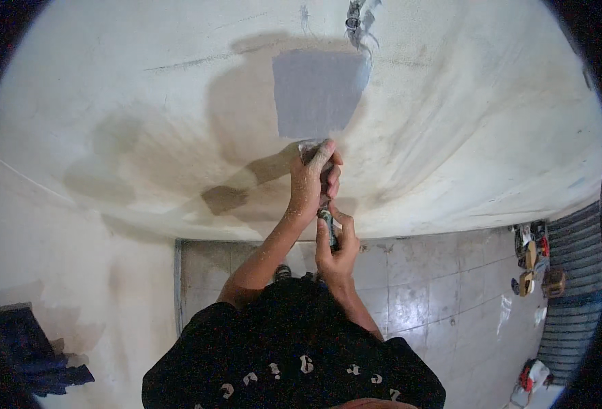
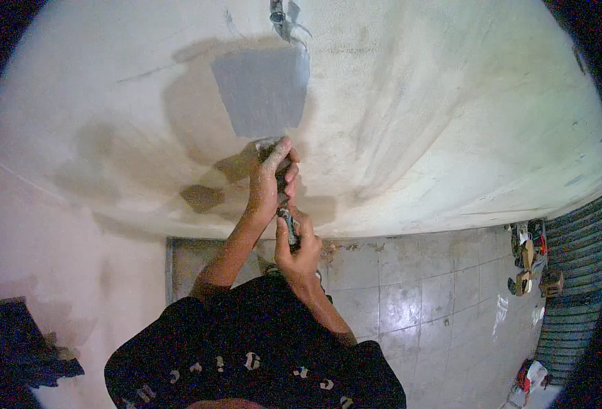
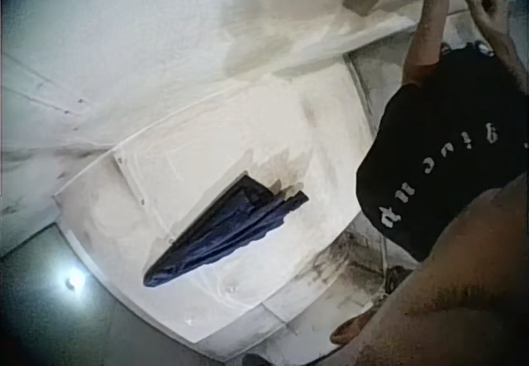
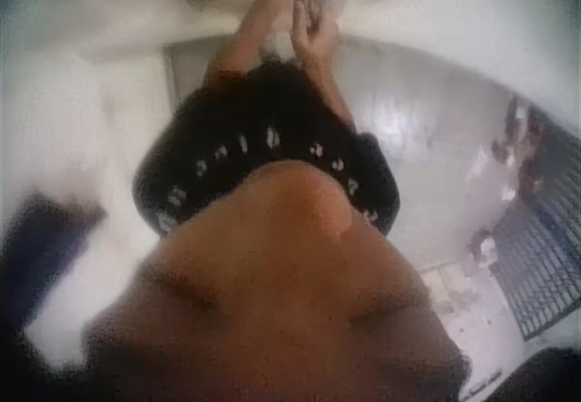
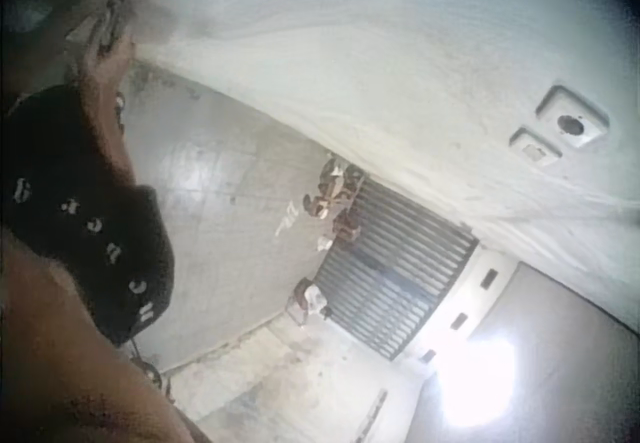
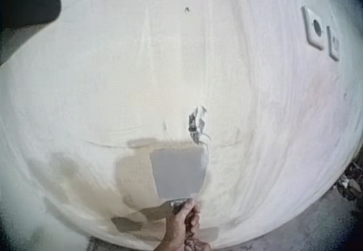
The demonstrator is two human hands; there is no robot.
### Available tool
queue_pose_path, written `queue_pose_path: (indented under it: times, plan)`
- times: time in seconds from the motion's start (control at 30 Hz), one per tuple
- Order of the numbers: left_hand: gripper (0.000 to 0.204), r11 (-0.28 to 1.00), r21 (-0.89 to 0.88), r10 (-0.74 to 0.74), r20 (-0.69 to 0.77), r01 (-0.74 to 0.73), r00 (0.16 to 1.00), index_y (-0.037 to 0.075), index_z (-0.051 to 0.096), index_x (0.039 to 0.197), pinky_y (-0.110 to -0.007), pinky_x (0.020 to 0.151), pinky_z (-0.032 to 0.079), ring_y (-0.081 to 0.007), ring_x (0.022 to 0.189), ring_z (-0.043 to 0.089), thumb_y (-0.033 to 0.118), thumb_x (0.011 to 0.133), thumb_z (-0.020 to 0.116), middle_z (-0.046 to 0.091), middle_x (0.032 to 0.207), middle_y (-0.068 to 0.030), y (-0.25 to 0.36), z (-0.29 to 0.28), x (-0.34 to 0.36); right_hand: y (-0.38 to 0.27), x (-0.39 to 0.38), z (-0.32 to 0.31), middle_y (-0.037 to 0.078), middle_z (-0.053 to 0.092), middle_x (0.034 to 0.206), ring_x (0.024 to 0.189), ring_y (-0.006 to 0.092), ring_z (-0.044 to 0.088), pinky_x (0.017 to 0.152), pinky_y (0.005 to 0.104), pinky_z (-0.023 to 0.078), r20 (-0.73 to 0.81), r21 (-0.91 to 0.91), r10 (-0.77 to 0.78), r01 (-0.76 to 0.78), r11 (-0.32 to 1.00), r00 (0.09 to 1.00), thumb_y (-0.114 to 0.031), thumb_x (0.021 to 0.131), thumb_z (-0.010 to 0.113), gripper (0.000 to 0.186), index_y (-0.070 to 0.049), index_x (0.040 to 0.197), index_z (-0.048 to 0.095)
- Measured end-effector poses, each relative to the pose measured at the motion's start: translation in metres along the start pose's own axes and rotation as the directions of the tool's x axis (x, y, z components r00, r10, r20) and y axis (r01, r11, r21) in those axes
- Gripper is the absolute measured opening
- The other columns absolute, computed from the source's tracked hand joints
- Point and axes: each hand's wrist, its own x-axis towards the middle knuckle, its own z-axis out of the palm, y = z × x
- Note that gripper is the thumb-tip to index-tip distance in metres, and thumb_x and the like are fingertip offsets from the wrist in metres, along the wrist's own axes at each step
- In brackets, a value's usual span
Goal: The person is using a putty knife to apply or smooth plaster/putty onto a damaged section of the wall.
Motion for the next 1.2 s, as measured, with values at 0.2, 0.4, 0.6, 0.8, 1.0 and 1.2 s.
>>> queue_pose_path:
  times: [0.2,0.4,0.6,0.8,1.0,1.2]
  plan:
    - [0.037,0.995,0.014,0.094,0.027,-0.094,0.995,0.004,0.055,0.073,-0.023,0.034,0.032,-0.0098,0.036,0.044,0.036,0.092,0.058,0.046,0.050,-0.0006,0.013,0.008,0.012,-0.011,0.024,-0.003,0.016,0.064,0.103,0.084,0.0119,0.058,0.073,0.0245,0.047,-0.004,0.040,-0.064,0.064,0.997,0.998,-0.005,0.093,0.056,0.031,0.008,0.121,0.050]
    - [0.034,0.980,0.195,-0.055,0.054,0.044,0.997,0.005,0.058,0.088,-0.028,0.052,0.046,-0.0142,0.060,0.059,0.038,0.092,0.058,0.058,0.068,-0.0036,-0.071,-0.067,0.011,0.060,-0.002,-0.027,0.019,0.068,0.091,0.079,0.0227,0.068,0.069,0.0330,0.051,0.141,-0.094,0.019,-0.005,0.996,0.990,-0.014,0.087,0.067,0.041,-0.001,0.122,0.050]
    - [0.060,0.872,0.259,-0.369,-0.212,0.416,0.905,0.006,0.041,0.137,-0.040,0.088,0.051,-0.0302,0.099,0.063,0.043,0.092,0.055,0.056,0.123,-0.0184,-0.262,-0.340,-0.095,0.184,-0.089,-0.109,0.022,0.066,0.079,0.068,0.0363,0.066,0.059,0.0405,0.048,0.239,-0.422,0.344,-0.221,0.879,0.908,-0.013,0.080,0.070,0.031,-0.002,0.104,0.053]
    - [0.043,-0.092,0.896,0.019,-0.435,0.434,0.900,0.003,0.061,0.116,-0.045,0.093,0.045,-0.0311,0.104,0.058,0.035,0.090,0.051,0.062,0.113,-0.0170,-0.382,-0.387,-0.307,0.552,-0.369,-0.317,0.022,0.064,0.077,0.073,0.0369,0.063,0.063,0.0461,0.048,0.310,-0.872,0.629,-0.050,0.486,0.713,-0.044,0.087,0.056,0.041,-0.003,0.086,0.062]
    - [0.038,0.439,0.742,0.020,-0.572,0.507,0.820,-0.004,0.065,0.087,-0.041,0.057,0.053,-0.0306,0.067,0.064,0.031,0.089,0.051,0.066,0.081,-0.0210,-0.389,-0.402,-0.399,0.528,-0.400,-0.277,0.018,0.063,0.070,0.067,0.0322,0.063,0.056,0.0442,0.048,0.076,-0.883,0.852,-0.362,0.299,0.518,-0.044,0.086,0.056,0.041,-0.004,0.081,0.064]
    - [0.033,0.529,0.404,-0.030,-0.870,0.746,0.492,0.004,0.067,0.075,-0.035,0.051,0.051,-0.0246,0.054,0.063,0.030,0.088,0.052,0.067,0.067,-0.0138,-0.425,-0.394,-0.393,0.495,-0.284,-0.235,0.014,0.061,0.057,0.052,0.0312,0.061,0.045,0.0444,0.044,0.366,-0.823,0.729,-0.164,0.544,0.578,-0.042,0.084,0.057,0.038,-0.005,0.081,0.066]
